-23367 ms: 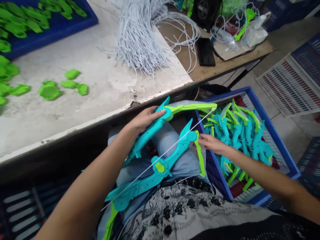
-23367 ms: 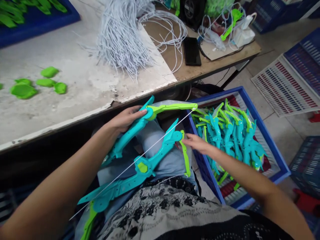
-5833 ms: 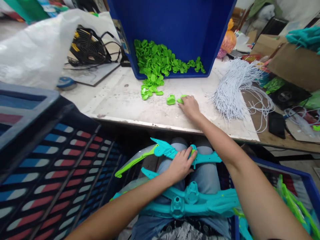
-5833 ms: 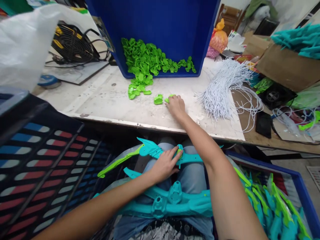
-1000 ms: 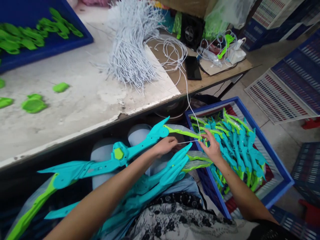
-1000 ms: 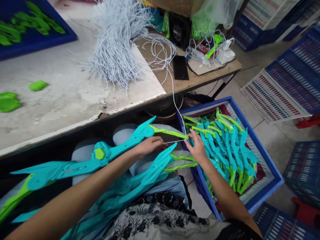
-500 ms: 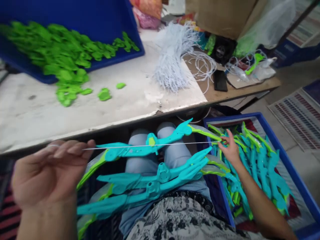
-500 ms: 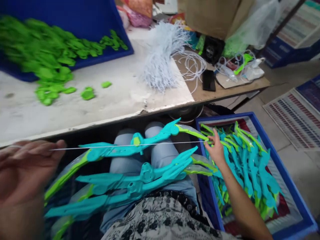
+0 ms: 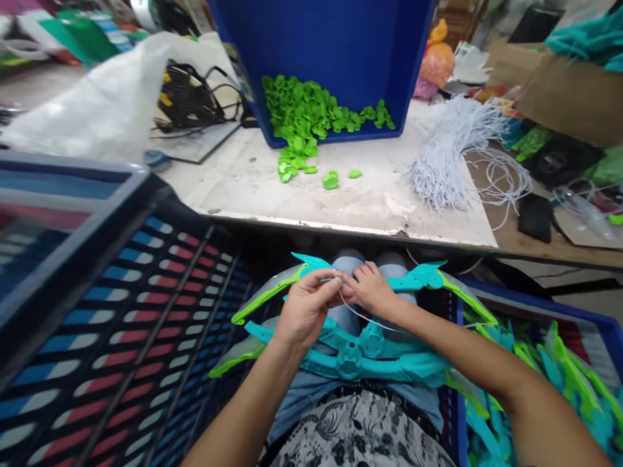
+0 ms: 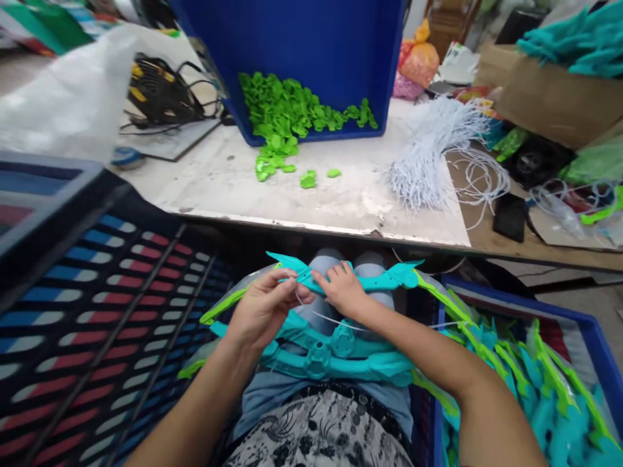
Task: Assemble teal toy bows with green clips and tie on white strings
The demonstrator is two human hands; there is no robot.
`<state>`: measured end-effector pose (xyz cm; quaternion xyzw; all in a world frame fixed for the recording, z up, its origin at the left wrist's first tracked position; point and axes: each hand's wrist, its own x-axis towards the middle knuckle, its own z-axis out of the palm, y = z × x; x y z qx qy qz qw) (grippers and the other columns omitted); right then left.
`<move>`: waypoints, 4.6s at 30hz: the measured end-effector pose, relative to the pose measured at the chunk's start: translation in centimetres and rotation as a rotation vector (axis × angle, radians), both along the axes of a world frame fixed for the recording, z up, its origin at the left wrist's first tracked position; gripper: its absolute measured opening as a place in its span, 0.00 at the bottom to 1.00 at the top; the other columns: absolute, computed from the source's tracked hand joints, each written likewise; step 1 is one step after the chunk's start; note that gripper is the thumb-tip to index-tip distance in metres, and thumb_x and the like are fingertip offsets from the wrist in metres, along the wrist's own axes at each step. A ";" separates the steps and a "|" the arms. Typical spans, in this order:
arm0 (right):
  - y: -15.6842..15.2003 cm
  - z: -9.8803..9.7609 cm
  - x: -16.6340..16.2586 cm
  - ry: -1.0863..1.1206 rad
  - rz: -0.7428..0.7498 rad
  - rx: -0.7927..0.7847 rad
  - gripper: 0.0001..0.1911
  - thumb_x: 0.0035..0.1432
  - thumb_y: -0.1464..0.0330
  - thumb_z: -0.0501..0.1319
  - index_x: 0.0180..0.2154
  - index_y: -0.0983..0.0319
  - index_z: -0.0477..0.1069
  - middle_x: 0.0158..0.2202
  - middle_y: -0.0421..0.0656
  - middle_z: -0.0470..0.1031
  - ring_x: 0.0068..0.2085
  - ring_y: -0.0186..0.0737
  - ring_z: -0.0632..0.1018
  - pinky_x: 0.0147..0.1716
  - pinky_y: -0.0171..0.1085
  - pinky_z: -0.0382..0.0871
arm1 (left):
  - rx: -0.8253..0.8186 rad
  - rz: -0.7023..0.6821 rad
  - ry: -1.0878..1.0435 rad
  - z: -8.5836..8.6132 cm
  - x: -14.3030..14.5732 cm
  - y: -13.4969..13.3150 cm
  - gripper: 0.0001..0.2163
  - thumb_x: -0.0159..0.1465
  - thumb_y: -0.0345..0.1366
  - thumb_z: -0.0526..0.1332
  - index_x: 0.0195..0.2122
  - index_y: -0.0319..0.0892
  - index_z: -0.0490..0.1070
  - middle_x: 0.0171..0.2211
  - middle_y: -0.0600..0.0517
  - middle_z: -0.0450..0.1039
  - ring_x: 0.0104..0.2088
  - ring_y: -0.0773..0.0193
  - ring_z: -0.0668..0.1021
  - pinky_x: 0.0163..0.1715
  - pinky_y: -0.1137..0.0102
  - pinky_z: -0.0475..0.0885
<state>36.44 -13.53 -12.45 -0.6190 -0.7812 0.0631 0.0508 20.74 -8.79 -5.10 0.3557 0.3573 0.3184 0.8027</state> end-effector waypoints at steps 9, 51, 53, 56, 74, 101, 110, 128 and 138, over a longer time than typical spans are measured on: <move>2.7 0.9 6.3 0.462 -0.063 -0.456 0.35 0.54 0.70 0.57 0.64 0.56 0.57 0.30 0.38 0.75 0.26 0.34 0.71 0.29 0.32 0.64 | 0.067 0.196 0.041 -0.9 -4.0 2.2 0.15 0.47 0.43 0.73 0.26 0.38 0.73 0.16 0.56 0.70 0.17 0.72 0.71 0.23 0.75 0.71; 14.6 6.3 -5.6 0.958 0.190 0.038 0.10 0.58 0.62 0.62 0.38 0.60 0.76 0.34 0.42 0.74 0.34 0.36 0.74 0.33 0.36 0.69 | 0.365 0.262 0.191 -0.8 -7.7 9.2 0.20 0.49 0.45 0.71 0.35 0.36 0.69 0.18 0.54 0.73 0.16 0.70 0.71 0.22 0.73 0.69; 15.0 6.4 -6.5 0.988 0.205 0.002 0.09 0.57 0.63 0.62 0.32 0.61 0.75 0.31 0.41 0.74 0.32 0.34 0.73 0.33 0.35 0.67 | 0.355 0.257 0.191 -0.9 -8.2 9.0 0.20 0.49 0.45 0.70 0.36 0.37 0.69 0.19 0.54 0.73 0.17 0.71 0.71 0.23 0.73 0.70; 14.6 6.8 -7.2 0.930 0.226 0.016 0.09 0.57 0.65 0.61 0.28 0.62 0.73 0.27 0.39 0.71 0.30 0.33 0.71 0.31 0.34 0.64 | 0.344 0.200 0.225 -1.3 -8.9 8.9 0.20 0.51 0.46 0.69 0.38 0.38 0.68 0.20 0.54 0.73 0.19 0.68 0.73 0.23 0.72 0.70; 12.7 8.6 -9.6 1.039 0.044 0.475 0.07 0.58 0.67 0.60 0.27 0.59 0.69 0.32 0.41 0.73 0.41 0.41 0.74 0.44 0.42 0.68 | 0.354 0.273 0.165 -0.7 -7.4 9.4 0.13 0.55 0.45 0.62 0.30 0.39 0.77 0.32 0.48 0.76 0.37 0.61 0.77 0.41 0.67 0.70; 11.7 5.1 -13.0 1.152 -0.057 0.449 0.12 0.61 0.67 0.57 0.44 0.55 0.76 0.36 0.42 0.72 0.38 0.36 0.74 0.39 0.37 0.72 | 0.178 0.435 0.202 1.0 -8.3 9.2 0.11 0.44 0.39 0.67 0.22 0.39 0.70 0.19 0.55 0.69 0.20 0.71 0.72 0.18 0.77 0.66; 12.3 5.3 -11.3 0.912 0.052 0.565 0.09 0.62 0.67 0.56 0.34 0.58 0.74 0.34 0.43 0.75 0.36 0.38 0.76 0.39 0.39 0.71 | 0.280 0.320 0.178 1.0 -8.7 9.3 0.09 0.43 0.34 0.67 0.25 0.37 0.75 0.24 0.53 0.73 0.24 0.69 0.73 0.26 0.74 0.70; 12.2 3.4 -10.5 0.736 -0.132 0.663 0.11 0.66 0.68 0.49 0.32 0.61 0.66 0.29 0.42 0.70 0.32 0.37 0.72 0.34 0.37 0.66 | 0.709 0.291 0.578 -0.1 -8.4 8.3 0.09 0.54 0.39 0.63 0.23 0.40 0.78 0.22 0.54 0.70 0.26 0.67 0.71 0.27 0.72 0.64; -1.6 1.2 -1.0 0.119 -0.021 0.511 0.13 0.63 0.66 0.57 0.48 0.63 0.67 0.40 0.50 0.75 0.41 0.46 0.74 0.39 0.42 0.68 | 0.721 0.348 0.437 -0.9 -5.1 11.0 0.18 0.58 0.39 0.61 0.48 0.36 0.74 0.43 0.45 0.78 0.39 0.60 0.78 0.38 0.68 0.73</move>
